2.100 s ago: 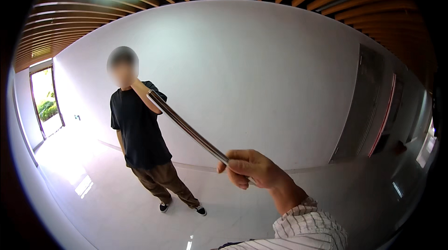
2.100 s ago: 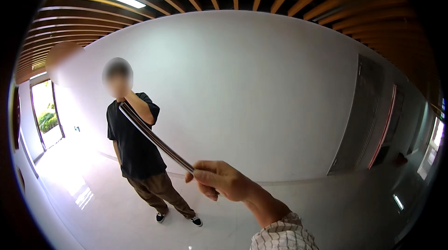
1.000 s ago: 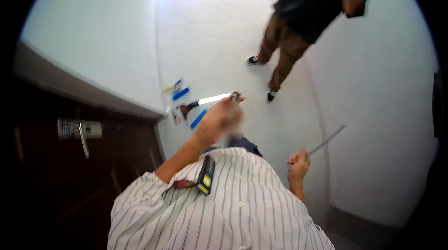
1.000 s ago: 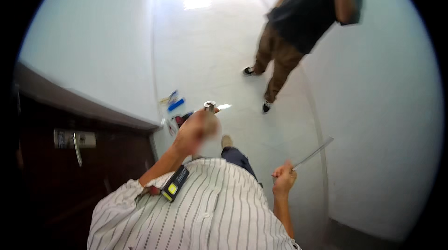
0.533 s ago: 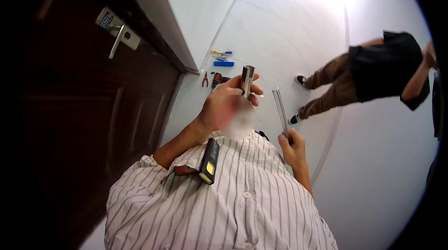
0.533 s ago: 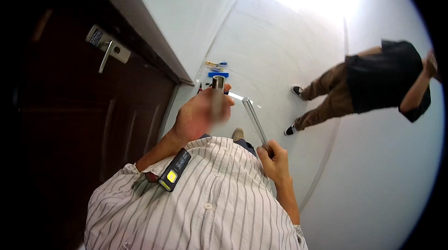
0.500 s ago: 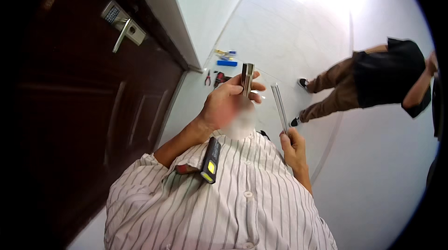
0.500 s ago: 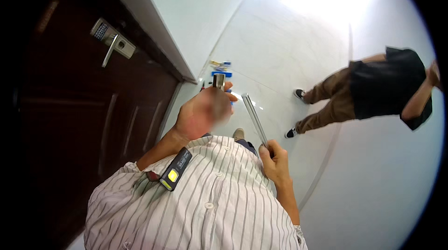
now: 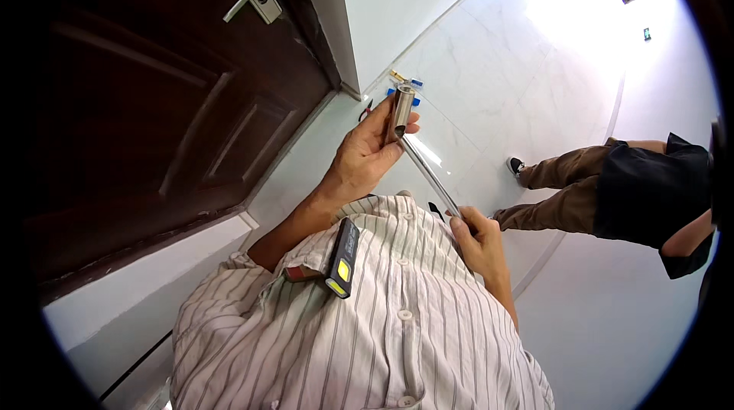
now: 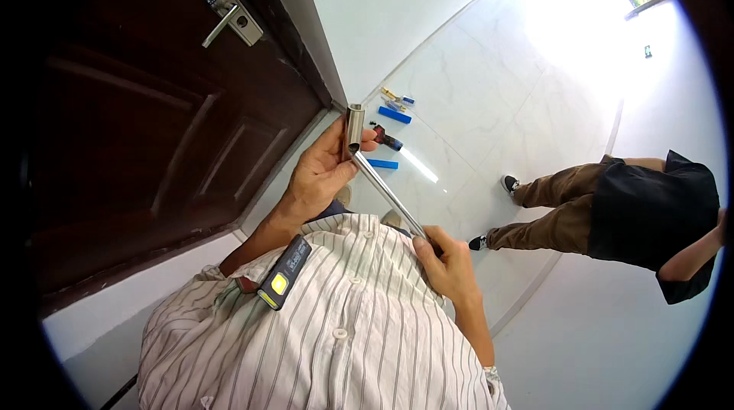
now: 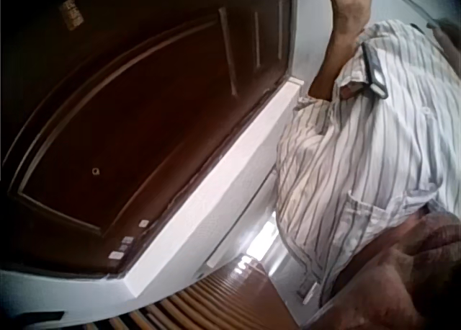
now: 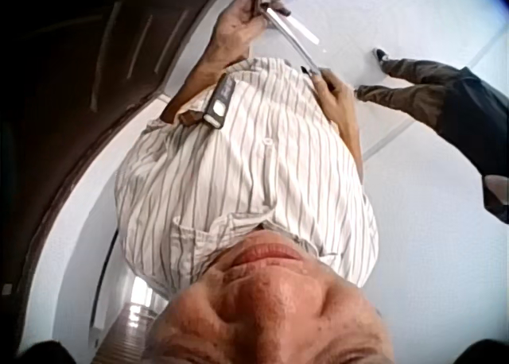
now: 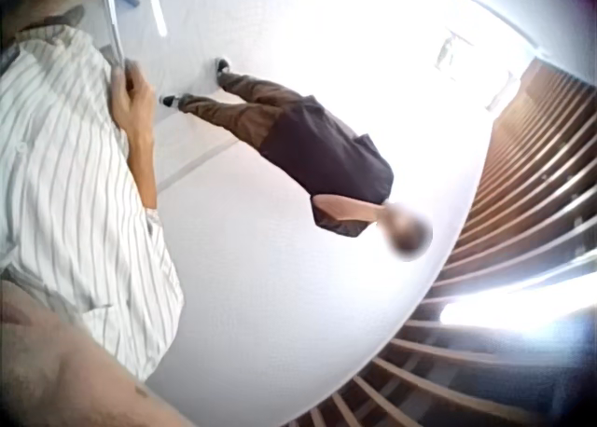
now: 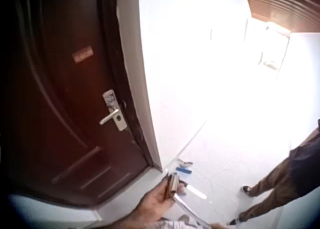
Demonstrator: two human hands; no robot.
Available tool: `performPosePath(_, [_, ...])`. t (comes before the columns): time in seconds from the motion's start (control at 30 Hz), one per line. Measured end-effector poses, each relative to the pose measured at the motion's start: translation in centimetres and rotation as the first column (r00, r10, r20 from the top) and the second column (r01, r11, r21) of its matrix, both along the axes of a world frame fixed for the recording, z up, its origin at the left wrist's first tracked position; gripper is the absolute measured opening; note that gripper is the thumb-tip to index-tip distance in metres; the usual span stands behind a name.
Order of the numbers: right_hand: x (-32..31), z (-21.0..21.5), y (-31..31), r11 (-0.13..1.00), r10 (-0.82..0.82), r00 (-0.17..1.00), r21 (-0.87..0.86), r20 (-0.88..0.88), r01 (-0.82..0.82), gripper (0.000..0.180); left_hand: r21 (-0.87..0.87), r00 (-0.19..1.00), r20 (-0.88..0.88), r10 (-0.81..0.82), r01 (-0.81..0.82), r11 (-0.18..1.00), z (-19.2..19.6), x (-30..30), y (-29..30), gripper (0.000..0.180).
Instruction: The person uses pliers and a screwdriver to manipulate the handle and lock mechanism of a door. They remove the handle, adjust internal components, and reassemble the lock while another person stands nearby.
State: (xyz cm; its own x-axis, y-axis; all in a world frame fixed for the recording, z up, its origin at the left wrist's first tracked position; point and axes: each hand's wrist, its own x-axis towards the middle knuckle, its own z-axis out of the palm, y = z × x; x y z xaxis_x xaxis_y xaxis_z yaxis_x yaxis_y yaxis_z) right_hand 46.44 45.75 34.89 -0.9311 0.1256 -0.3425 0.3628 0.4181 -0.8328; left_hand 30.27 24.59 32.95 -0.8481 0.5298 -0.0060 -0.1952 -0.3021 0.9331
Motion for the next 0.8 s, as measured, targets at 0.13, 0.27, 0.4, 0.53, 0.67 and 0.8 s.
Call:
performPosePath(0.13, [0.3, -0.3, 1.2, 1.000, 0.010, 1.000, -0.016, 0.016, -0.010, 0.027, -0.284, 0.984, -0.177, -0.016, -0.036, 0.958, 0.8, 0.6, -0.1, 0.061])
performPosePath(0.27, [0.7, -0.2, 2.2, 1.000, 0.000, 0.999, -0.027, 0.051, 0.002, 0.026, -0.539, 0.880, -0.468, -0.087, -0.205, 0.817, 1.6, 1.6, 0.6, 0.056])
performPosePath(0.4, [1.1, 0.1, 2.7, 1.000, -0.011, 1.000, -0.012, 0.019, 0.011, 0.027, -0.498, 0.868, -0.490, -0.078, -0.206, 0.842, 2.1, 2.7, 2.1, 0.053])
performPosePath(0.53, [1.4, -0.9, 3.1, 1.000, -0.024, 1.000, -0.007, -0.017, 0.024, 0.027, -0.367, 0.946, -0.321, -0.047, -0.078, 0.927, 1.3, 3.0, 2.7, 0.055])
performPosePath(0.67, [1.3, -0.4, 3.1, 0.998, -0.057, 0.997, 0.015, -0.043, 0.057, 0.027, -0.169, 0.982, -0.185, 0.032, -0.064, 0.984, -0.4, 3.1, 3.8, 0.055])
performPosePath(0.8, [1.6, -0.4, 3.1, 0.996, -0.091, 0.994, 0.008, -0.063, 0.092, 0.027, -0.162, 0.997, 0.024, -0.080, 0.082, 0.983, 0.0, 3.0, 3.5, 0.055])
